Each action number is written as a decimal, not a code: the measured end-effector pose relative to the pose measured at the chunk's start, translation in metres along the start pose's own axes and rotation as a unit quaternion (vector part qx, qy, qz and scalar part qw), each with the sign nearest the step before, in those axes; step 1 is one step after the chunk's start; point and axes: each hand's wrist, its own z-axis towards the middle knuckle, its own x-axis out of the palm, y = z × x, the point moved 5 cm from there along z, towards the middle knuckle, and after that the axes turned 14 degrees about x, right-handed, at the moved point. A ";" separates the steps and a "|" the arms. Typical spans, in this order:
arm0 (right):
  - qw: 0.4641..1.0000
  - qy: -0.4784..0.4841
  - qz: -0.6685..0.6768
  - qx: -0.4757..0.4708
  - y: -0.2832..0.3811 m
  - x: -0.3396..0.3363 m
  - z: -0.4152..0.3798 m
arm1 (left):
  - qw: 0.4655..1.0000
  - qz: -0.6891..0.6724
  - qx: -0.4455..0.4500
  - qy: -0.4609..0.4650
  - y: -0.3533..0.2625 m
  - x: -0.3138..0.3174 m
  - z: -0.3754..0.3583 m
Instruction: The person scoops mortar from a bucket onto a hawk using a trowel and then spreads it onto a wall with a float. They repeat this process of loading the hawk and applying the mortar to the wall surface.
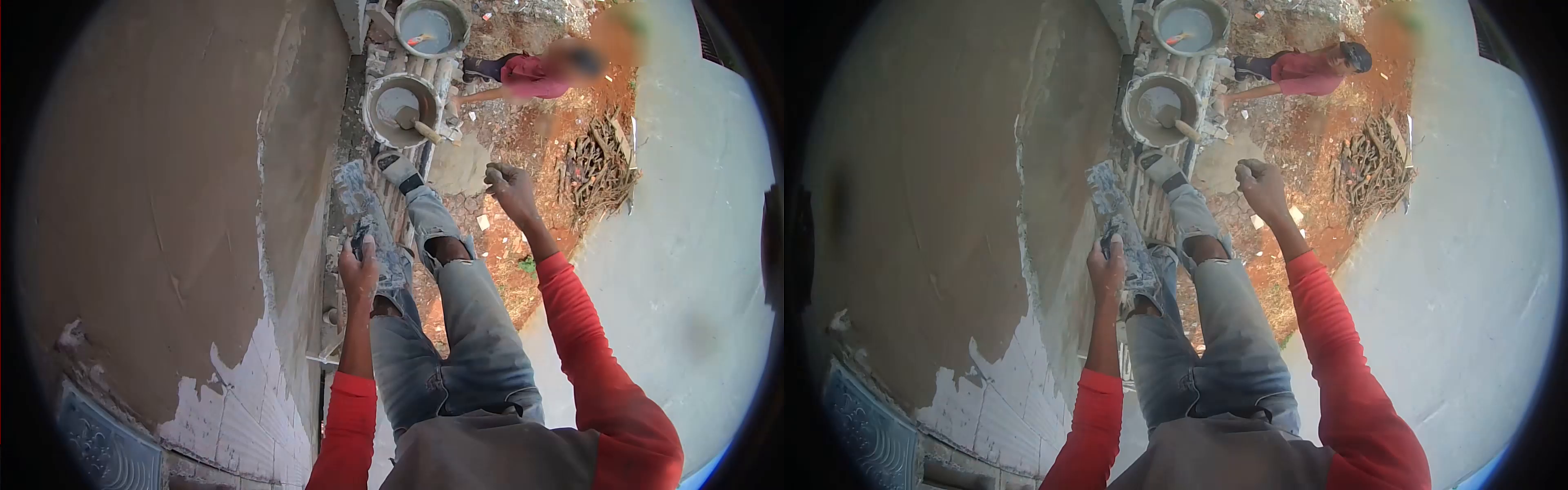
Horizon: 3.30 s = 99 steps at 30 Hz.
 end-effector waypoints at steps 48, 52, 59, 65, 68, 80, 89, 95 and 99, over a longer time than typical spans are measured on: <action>0.821 0.437 0.287 0.230 -0.027 0.063 0.142 | 0.530 -0.777 -0.339 -0.013 0.081 0.229 0.210; 0.687 0.575 0.347 0.278 -0.048 0.082 0.138 | 0.502 -0.808 -0.308 0.029 0.064 0.227 0.206; 0.911 0.356 0.078 0.195 -0.055 -0.019 0.073 | 0.590 -0.739 -0.323 -0.034 0.107 0.221 0.206; 0.926 0.110 -0.290 -0.215 0.035 -0.009 0.036 | 0.690 -0.635 -0.328 -0.113 0.087 0.219 0.195; 0.900 0.088 -0.343 -0.252 0.027 0.020 0.057 | 0.731 -0.627 -0.269 -0.002 0.082 0.218 0.201; 0.964 0.066 -0.169 -0.197 -0.045 0.084 0.156 | 0.776 -0.536 -0.328 -0.058 0.088 0.198 0.198; 0.952 0.073 -0.216 -0.203 -0.043 0.108 0.167 | 0.759 -0.593 -0.249 0.099 0.130 0.215 0.196; 0.945 -0.001 -0.297 -0.135 -0.034 0.133 0.213 | 0.811 -0.522 -0.255 0.066 0.116 0.201 0.175; 0.961 0.083 -0.166 -0.206 -0.017 0.087 0.097 | 0.791 -0.552 -0.262 0.040 0.104 0.204 0.183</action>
